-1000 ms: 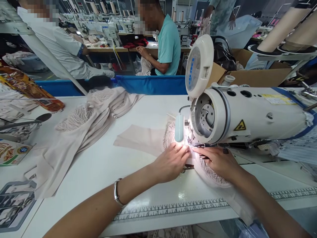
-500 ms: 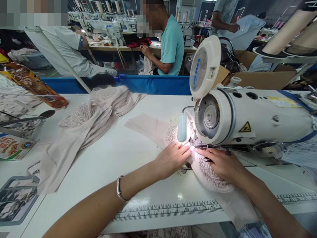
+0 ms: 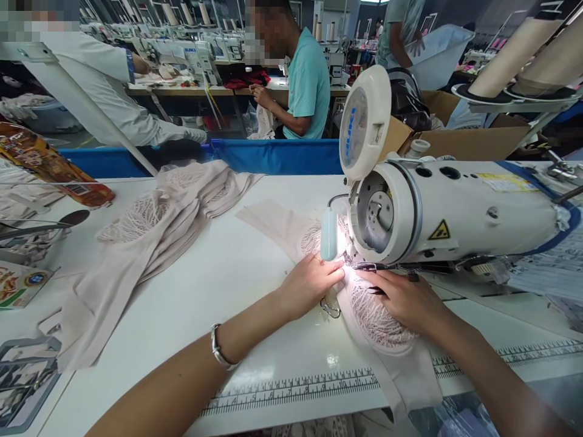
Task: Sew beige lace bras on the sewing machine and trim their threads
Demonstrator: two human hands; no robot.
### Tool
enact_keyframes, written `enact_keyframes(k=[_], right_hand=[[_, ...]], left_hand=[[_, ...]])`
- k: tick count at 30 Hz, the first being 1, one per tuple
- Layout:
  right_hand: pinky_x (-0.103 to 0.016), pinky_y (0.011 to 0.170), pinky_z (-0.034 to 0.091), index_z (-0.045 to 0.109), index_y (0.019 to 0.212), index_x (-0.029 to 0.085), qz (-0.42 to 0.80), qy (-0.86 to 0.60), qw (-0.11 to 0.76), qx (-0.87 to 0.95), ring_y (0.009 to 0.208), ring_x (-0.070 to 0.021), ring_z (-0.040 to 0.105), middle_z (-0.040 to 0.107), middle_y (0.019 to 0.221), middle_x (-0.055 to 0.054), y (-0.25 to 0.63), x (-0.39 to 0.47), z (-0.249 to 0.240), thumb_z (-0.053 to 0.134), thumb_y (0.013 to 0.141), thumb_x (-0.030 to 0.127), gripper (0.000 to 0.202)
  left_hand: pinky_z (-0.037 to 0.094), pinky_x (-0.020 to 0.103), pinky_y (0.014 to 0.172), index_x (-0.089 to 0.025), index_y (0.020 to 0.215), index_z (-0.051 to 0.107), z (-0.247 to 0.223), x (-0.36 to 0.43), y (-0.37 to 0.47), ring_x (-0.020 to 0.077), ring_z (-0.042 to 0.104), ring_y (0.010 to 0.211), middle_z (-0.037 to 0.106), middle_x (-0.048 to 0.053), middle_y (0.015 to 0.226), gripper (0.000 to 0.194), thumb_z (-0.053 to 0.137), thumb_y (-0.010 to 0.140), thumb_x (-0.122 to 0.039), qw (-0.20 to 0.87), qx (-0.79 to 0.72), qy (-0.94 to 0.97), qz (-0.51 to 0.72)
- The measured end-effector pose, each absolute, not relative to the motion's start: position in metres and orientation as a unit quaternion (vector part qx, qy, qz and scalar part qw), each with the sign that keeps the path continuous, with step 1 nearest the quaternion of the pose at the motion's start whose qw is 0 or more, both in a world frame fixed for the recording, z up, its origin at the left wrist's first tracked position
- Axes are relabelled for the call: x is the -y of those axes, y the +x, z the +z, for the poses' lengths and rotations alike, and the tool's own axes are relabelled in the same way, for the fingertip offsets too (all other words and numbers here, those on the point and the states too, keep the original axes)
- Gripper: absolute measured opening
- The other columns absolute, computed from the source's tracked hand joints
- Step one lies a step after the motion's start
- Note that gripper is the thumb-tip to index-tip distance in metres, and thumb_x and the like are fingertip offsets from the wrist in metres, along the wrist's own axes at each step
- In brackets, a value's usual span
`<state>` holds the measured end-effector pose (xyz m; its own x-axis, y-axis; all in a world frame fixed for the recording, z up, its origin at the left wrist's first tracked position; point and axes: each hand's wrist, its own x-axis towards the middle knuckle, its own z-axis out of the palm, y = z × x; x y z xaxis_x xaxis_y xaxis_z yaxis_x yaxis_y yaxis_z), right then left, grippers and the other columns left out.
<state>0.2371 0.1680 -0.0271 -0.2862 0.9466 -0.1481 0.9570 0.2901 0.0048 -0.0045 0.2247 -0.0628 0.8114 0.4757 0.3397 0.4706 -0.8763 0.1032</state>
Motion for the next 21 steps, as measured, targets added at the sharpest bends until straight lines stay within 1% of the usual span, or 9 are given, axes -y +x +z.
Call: enact_keyframes(k=[3,5,9,12,14,16,19,21], right_hand=[[-0.032,0.068,0.051,0.062,0.133,0.036,-0.038,0.596,0.041,-0.801,0.094,-0.0226,0.07,0.071,0.126,-0.002,0.238,-0.168,-0.03,0.047,0.086,0.021,0.052],[-0.032,0.071,0.05,0.063,0.13,0.035,-0.029,0.596,0.03,-0.802,0.091,-0.0222,0.069,0.074,0.117,-0.003,0.239,-0.169,-0.031,0.048,0.086,0.023,0.048],[-0.031,0.067,0.047,0.067,0.114,0.031,-0.041,0.626,0.037,-0.778,0.083,-0.0226,0.069,0.076,0.1,-0.003,0.235,-0.171,-0.031,0.051,0.087,0.025,0.032],[-0.031,0.065,0.047,0.067,0.102,0.029,-0.076,0.661,0.02,-0.746,0.082,-0.0231,0.069,0.075,0.092,-0.003,0.232,-0.175,-0.034,0.053,0.089,0.034,0.02],[-0.031,0.066,0.047,0.067,0.101,0.028,-0.106,0.676,-0.004,-0.729,0.083,-0.0236,0.07,0.074,0.09,-0.003,0.231,-0.177,-0.037,0.055,0.09,0.042,0.021],[-0.031,0.065,0.048,0.066,0.1,0.028,-0.123,0.687,-0.016,-0.716,0.084,-0.024,0.07,0.073,0.089,-0.003,0.23,-0.178,-0.039,0.057,0.089,0.046,0.023],[-0.029,0.06,0.046,0.066,0.096,0.028,-0.104,0.692,-0.03,-0.714,0.081,-0.024,0.07,0.073,0.089,-0.003,0.232,-0.177,-0.041,0.06,0.086,0.047,0.022],[-0.029,0.058,0.046,0.066,0.096,0.029,-0.094,0.689,-0.036,-0.718,0.08,-0.0243,0.07,0.074,0.089,-0.003,0.234,-0.176,-0.042,0.06,0.086,0.047,0.022]], left_hand=[[0.043,0.033,0.072,-0.017,0.101,0.064,-0.064,-0.226,-0.005,0.0194,0.061,0.085,0.071,0.008,0.107,0.033,0.039,0.09,0.002,0.013,-0.249,0.95,0.19],[0.045,0.034,0.072,-0.017,0.102,0.065,-0.064,-0.227,-0.005,0.02,0.061,0.085,0.072,0.008,0.108,0.037,0.036,0.09,0.002,0.014,-0.246,0.949,0.195],[0.044,0.033,0.069,-0.018,0.101,0.066,-0.063,-0.228,-0.005,0.0195,0.062,0.086,0.072,0.008,0.11,0.04,0.036,0.087,0.005,0.009,-0.244,0.95,0.194],[0.04,0.031,0.067,-0.018,0.099,0.065,-0.063,-0.229,-0.006,0.0186,0.062,0.087,0.072,0.006,0.111,0.039,0.039,0.084,0.008,0.002,-0.251,0.951,0.181],[0.04,0.031,0.068,-0.019,0.101,0.065,-0.065,-0.23,-0.006,0.0188,0.062,0.087,0.073,0.006,0.109,0.039,0.04,0.086,0.007,0.0,-0.255,0.95,0.179],[0.042,0.032,0.073,-0.019,0.106,0.066,-0.066,-0.232,-0.005,0.0194,0.061,0.089,0.073,0.006,0.107,0.037,0.04,0.09,0.003,0.0,-0.256,0.949,0.186],[0.044,0.035,0.081,-0.019,0.112,0.066,-0.068,-0.233,-0.005,0.0202,0.062,0.093,0.073,0.007,0.108,0.035,0.039,0.096,-0.004,0.006,-0.255,0.948,0.192],[0.043,0.036,0.084,-0.02,0.111,0.066,-0.069,-0.233,-0.005,0.0202,0.062,0.094,0.072,0.007,0.111,0.036,0.039,0.096,-0.002,0.008,-0.26,0.947,0.187]])
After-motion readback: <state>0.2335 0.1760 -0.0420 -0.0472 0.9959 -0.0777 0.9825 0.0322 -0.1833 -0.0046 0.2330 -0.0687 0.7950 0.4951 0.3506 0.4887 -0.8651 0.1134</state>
